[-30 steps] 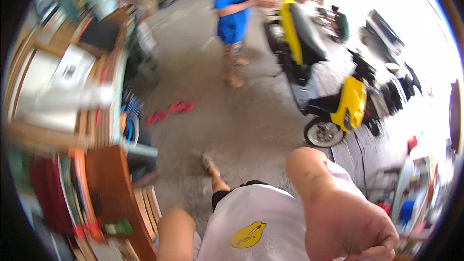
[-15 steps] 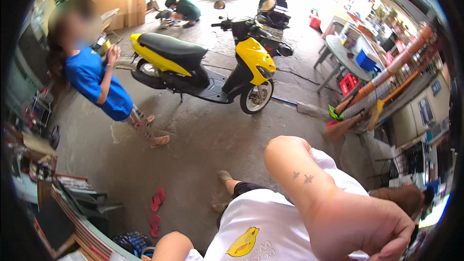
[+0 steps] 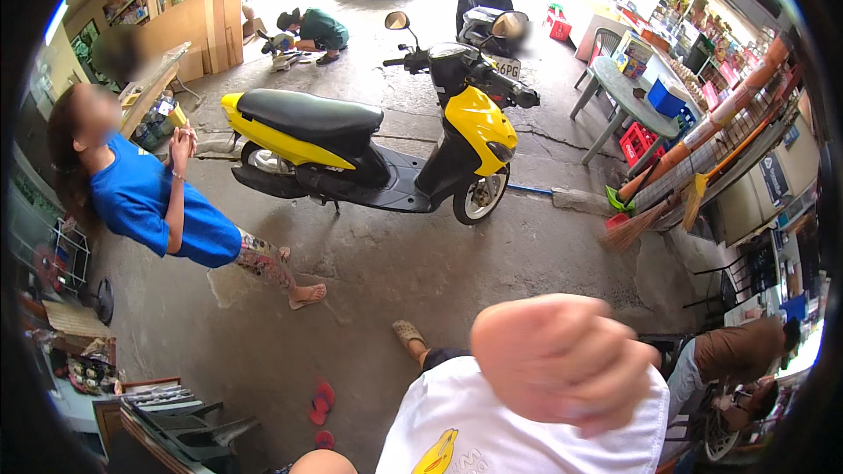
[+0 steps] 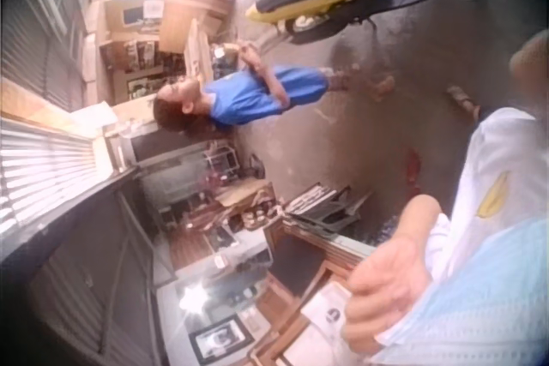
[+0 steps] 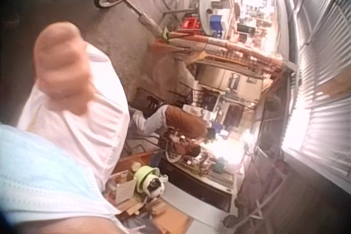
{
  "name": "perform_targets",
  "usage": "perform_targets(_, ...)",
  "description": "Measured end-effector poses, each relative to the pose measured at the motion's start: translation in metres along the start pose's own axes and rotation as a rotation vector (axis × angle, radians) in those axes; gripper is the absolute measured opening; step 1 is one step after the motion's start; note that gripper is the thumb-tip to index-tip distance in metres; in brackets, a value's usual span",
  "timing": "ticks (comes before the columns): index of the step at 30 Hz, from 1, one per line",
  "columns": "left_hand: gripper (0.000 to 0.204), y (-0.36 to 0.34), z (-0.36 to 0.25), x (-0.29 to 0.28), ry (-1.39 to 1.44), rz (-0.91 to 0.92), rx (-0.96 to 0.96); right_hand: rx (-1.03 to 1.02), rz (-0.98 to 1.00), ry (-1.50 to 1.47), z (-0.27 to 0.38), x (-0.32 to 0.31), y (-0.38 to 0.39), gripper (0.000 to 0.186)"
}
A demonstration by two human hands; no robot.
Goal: The person measures a rectangular wooden board with a tape measure and marks it with a marker. They then use a speed square to draw straight lines on the board. The person handles the board, tape measure, marker, and speed square throughout the task.
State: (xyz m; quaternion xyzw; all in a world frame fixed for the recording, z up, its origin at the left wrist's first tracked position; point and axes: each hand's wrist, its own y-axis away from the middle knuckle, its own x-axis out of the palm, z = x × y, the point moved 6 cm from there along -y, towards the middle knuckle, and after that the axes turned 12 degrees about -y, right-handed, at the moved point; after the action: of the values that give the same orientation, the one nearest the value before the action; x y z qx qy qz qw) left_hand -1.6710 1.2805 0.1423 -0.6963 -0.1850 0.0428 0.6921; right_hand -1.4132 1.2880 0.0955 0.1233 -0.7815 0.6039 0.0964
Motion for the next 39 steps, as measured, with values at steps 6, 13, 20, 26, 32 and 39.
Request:
perform_targets(6,0.036,0.105,0.165,0.007,0.062,0.150,-0.516,0.787,0.240,-0.268,-0.125,0.026,0.112,0.038)
perform_targets(13,0.081,0.234,0.245,0.071,0.782,0.047,-1.502,1.007,0.864,-0.162,-0.186,0.088,0.262,0.102)
perform_targets(20,0.058,0.305,0.337,0.001,0.675,-0.036,-1.899,1.017,1.070,-0.133,-0.246,0.123,0.355,0.099)
perform_targets(26,0.041,0.356,0.404,-0.102,0.414,-0.069,-1.969,0.815,1.545,0.250,-0.276,0.218,0.440,0.083)
perform_targets(32,0.029,0.333,0.458,-0.197,-0.057,-0.164,-2.002,0.932,1.533,0.119,-0.311,0.318,0.507,0.034)
perform_targets(39,0.038,0.321,0.477,-0.297,-0.535,-0.345,-1.789,1.128,1.506,-0.298,-0.316,0.413,0.573,0.022)
